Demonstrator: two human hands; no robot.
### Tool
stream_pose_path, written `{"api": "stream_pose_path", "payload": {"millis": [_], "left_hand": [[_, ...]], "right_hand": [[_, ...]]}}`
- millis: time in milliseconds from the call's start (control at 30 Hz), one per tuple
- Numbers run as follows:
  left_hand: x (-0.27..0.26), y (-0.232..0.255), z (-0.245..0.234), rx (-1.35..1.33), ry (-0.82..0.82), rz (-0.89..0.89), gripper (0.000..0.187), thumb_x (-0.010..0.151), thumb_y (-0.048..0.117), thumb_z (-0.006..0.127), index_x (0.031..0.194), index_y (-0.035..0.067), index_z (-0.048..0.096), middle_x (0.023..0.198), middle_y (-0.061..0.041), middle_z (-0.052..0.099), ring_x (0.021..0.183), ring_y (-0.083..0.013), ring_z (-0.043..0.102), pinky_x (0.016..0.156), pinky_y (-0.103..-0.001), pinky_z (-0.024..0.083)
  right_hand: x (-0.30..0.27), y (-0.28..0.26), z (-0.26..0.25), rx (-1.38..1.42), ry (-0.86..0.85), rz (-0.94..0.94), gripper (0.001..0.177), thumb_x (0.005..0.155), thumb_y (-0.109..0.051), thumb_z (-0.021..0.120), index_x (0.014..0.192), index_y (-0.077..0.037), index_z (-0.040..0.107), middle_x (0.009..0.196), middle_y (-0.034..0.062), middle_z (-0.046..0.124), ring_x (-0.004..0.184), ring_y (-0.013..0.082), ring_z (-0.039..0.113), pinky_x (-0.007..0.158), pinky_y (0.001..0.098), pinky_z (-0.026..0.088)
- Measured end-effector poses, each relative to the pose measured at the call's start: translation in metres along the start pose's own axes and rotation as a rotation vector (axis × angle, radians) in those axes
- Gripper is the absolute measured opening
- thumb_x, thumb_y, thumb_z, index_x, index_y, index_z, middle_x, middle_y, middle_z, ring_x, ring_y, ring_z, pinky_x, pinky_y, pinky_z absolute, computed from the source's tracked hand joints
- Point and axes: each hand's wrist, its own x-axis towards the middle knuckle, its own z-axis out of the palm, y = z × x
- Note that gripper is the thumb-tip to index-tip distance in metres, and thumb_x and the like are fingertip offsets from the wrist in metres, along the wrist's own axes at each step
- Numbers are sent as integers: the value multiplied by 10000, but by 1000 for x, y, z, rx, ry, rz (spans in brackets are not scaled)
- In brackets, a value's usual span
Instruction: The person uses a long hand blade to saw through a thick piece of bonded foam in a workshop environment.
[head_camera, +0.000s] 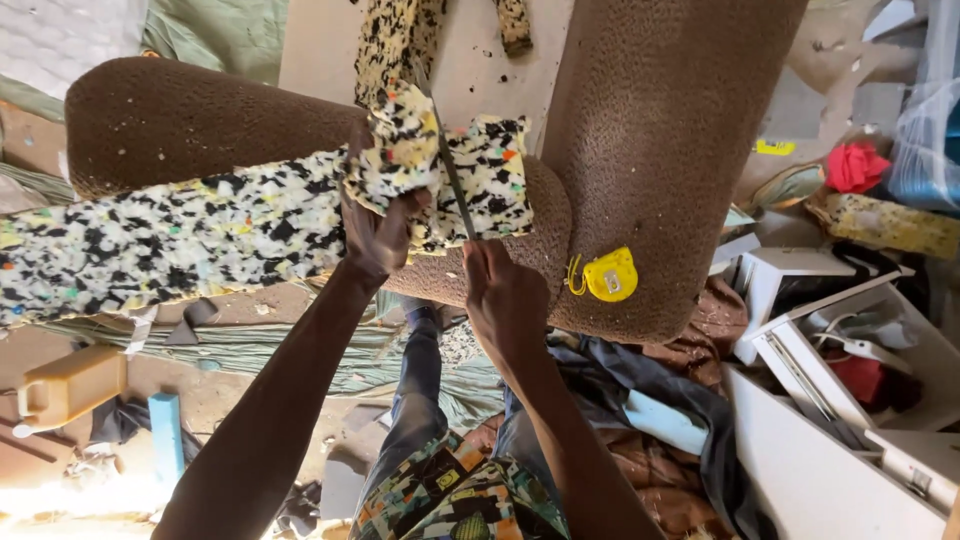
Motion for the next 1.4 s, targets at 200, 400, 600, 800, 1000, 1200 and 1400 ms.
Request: {"api": "stream_pose_path", "payload": {"millis": [200, 400, 600, 800, 1000, 1200, 1400], "left_hand": [[-82, -13, 24, 150, -14, -108, 205, 1076, 213, 549, 924, 138, 665, 1068, -217, 553, 1027, -473, 650, 868, -623, 543], [-55, 11, 14, 187, -34, -180, 293, 1096, 238, 486, 918, 127, 691, 933, -121, 446, 887, -414, 566, 872, -606, 532], [-79, -13, 36, 180, -61, -261, 375, 1112, 265, 424, 870, 137, 681, 762, -29, 379, 683, -295, 544, 849, -551, 552], [-80, -20, 44, 154, -79, -398, 342, 1139, 230, 407, 1012, 151, 714, 834, -141, 496, 750, -499, 628, 891, -716, 482], [-77, -31, 53, 30, -254, -813, 206, 1094, 264, 549, 1064, 162, 726, 1202, -409, 451, 1174, -675, 477, 1079, -742, 333], [-145, -52, 70, 2, -232, -844, 102, 1082, 168, 595, 1106, 176, 694, 1281, -315, 433, 1225, -634, 462, 1118, -710, 326], [-52, -30, 44, -86, -174, -1035, 243, 1066, 293, 478, 990, 194, 686, 1183, -272, 515, 1254, -462, 450, 1218, -581, 135]], "right_hand": [[-17, -16, -7, -84, -71, 71, 370, 1131, -324, 408, 1016, -95, 675, 483, 19, 578, 302, 133, 523, 370, 248, 431], [-28, -3, 1, -435, 124, -381, 127, 994, -120, 576, 1059, -94, 683, 837, 57, 593, 339, 232, 526, 344, 392, 451], [24, -15, 17, 28, 9, 20, 329, 1127, -283, 474, 1004, -79, 701, 540, 12, 598, 351, 123, 549, 365, 213, 424], [-69, -15, 11, 144, 35, 113, 334, 1074, -354, 542, 827, -155, 644, 461, 71, 568, 354, 260, 612, 372, 325, 419], [35, -7, 30, 274, 16, 40, 452, 1086, -358, 456, 778, -83, 640, 505, 132, 605, 409, 300, 636, 402, 394, 438], [-67, -25, -1, 503, -115, 318, 426, 1072, -367, 548, 731, -141, 669, 445, 17, 619, 348, 102, 576, 404, 229, 448], [44, -12, 31, 332, -10, -24, 474, 1086, -363, 460, 730, -80, 595, 498, 162, 554, 439, 307, 622, 452, 409, 426]]}}
